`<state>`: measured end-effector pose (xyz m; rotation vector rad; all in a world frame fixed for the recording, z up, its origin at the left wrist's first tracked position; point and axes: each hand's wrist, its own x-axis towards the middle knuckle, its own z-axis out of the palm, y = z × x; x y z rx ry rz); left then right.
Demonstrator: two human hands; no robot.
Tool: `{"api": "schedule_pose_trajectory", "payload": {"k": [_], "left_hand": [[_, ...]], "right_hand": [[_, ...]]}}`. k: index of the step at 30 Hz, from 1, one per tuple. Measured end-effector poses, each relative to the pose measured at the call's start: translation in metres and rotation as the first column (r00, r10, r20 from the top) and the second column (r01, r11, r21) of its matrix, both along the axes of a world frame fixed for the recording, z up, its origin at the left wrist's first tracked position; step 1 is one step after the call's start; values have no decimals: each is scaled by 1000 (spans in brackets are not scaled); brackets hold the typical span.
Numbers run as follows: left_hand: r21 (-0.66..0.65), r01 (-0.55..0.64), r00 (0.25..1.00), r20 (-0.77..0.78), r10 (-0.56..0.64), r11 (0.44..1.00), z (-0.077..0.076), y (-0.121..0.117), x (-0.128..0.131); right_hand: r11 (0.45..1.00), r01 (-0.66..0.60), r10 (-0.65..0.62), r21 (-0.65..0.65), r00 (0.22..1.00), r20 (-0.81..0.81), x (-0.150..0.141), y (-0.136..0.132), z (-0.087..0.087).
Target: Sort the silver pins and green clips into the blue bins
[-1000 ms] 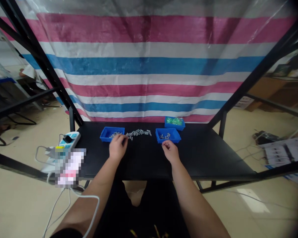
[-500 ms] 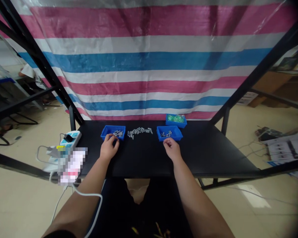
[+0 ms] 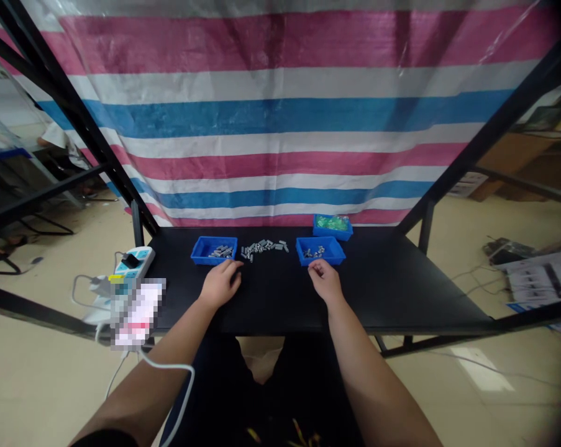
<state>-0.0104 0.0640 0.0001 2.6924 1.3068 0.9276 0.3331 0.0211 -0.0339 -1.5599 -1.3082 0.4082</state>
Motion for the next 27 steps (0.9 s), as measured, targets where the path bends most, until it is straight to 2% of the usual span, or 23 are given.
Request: {"api": "schedule_pose_trajectory", "payload": {"k": [2,4,9,12,18,23,27], "left_hand": [[-25,48,995,-82,-50,999,-1,-1,12],[-46,39,990,-135,-45,998,0,0,25],[-141,-205,950,-268,162,969,4,6,56],[-164,-272,927,-310,213,948,2,8,65],[-108,-233,959,-190,210,967,-9,7,62],[-163,-70,996,-63,61,984,-7,7,58],[-104,10,989,146,5,995,-1,5,49]], "right_hand": [[1000,3,-3,8,1000,0,0,0,1],[1000,8,-8,11,1000,0,0,0,0],[1000,16,-16,-9,1000,13,2,0,-3],[1000,19,-19,-6,1000,4,2,-1,-3],[1000,22,-22,2,1000,10,1,-1,-2],[1000,22,-22,-2,1000,0,1,0,-4],[1000,19,-19,-1,1000,4,2,0,-4]]}}
